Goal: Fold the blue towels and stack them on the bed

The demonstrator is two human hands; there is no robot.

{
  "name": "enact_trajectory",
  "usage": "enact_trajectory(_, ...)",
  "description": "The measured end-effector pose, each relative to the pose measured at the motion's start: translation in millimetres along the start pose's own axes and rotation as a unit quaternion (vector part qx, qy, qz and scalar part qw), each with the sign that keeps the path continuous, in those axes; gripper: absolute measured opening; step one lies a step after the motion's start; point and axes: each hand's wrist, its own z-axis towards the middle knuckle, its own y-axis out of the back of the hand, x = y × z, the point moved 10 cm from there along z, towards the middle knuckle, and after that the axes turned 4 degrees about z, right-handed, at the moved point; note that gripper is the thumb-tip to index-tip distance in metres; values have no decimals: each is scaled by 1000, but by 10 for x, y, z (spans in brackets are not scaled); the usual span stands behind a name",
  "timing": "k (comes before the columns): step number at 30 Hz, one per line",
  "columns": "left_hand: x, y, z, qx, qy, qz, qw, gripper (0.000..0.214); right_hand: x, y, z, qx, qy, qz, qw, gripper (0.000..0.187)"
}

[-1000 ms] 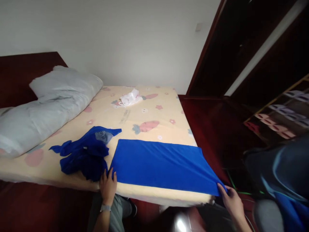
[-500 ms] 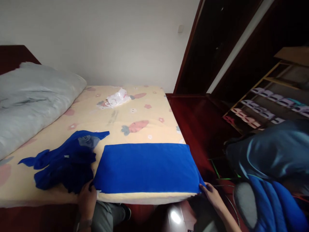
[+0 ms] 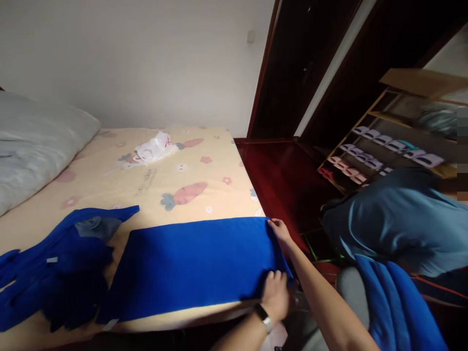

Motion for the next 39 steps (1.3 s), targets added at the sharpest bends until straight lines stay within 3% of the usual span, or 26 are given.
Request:
enact_trajectory(3, -149, -370, 430, 32, 54, 41, 997, 29, 39, -50, 226, 15, -6, 6, 1000, 37)
enact_trajectory(6, -112, -396, 424, 49, 56, 8, 997, 20, 160, -36, 287, 51, 11, 20, 998, 34)
enact_trajectory(9, 32, 79, 95, -43, 68, -74, 994, 19, 385, -106, 193, 134, 15, 59, 989, 30)
enact_trajectory(13, 505, 880, -779, -199, 179, -205, 942, 25, 948, -432, -65, 243, 10, 143, 959, 34)
enact_trajectory(15, 840, 1168, -1343, -258, 242, -251, 901, 29, 1384, -760, -235, 287, 43, 160, 944, 36)
enact_trajectory(17, 1283, 1345, -2003, -304, 330, -261, 855, 34, 1901, -1236, -489, 328, 118, 131, 928, 37)
enact_trajectory(21, 2273, 1475, -3509, -372, 499, -212, 753, 48, 2889, -2508, -1248, 353, 315, 26, 880, 24)
enact_trajectory(24, 2863, 1492, -4516, -389, 584, -114, 704, 40, 3268, -3588, -1814, 348, 374, -52, 858, 19)
enact_trajectory(26, 3106, 1465, -4978, -382, 621, -46, 682, 42, 3327, -4226, -2104, 350, 373, -97, 854, 19)
enact_trajectory(28, 3222, 1439, -5202, -376, 634, 7, 676, 44, 3298, -4734, -2342, 373, 368, -132, 842, 17)
enact_trajectory(31, 3271, 1397, -5220, -361, 637, 40, 679, 43, 3236, -5169, -2515, 396, 365, -153, 829, 13)
enact_trajectory(35, 3344, 1204, -5231, -325, 676, -46, 660, 36, 3203, -5374, -2528, 422, 354, -146, 822, 8)
enact_trajectory(39, 3357, 1089, -5278, -335, 667, -188, 639, 36, 3278, -5286, -2536, 456, 350, -105, 812, 8)
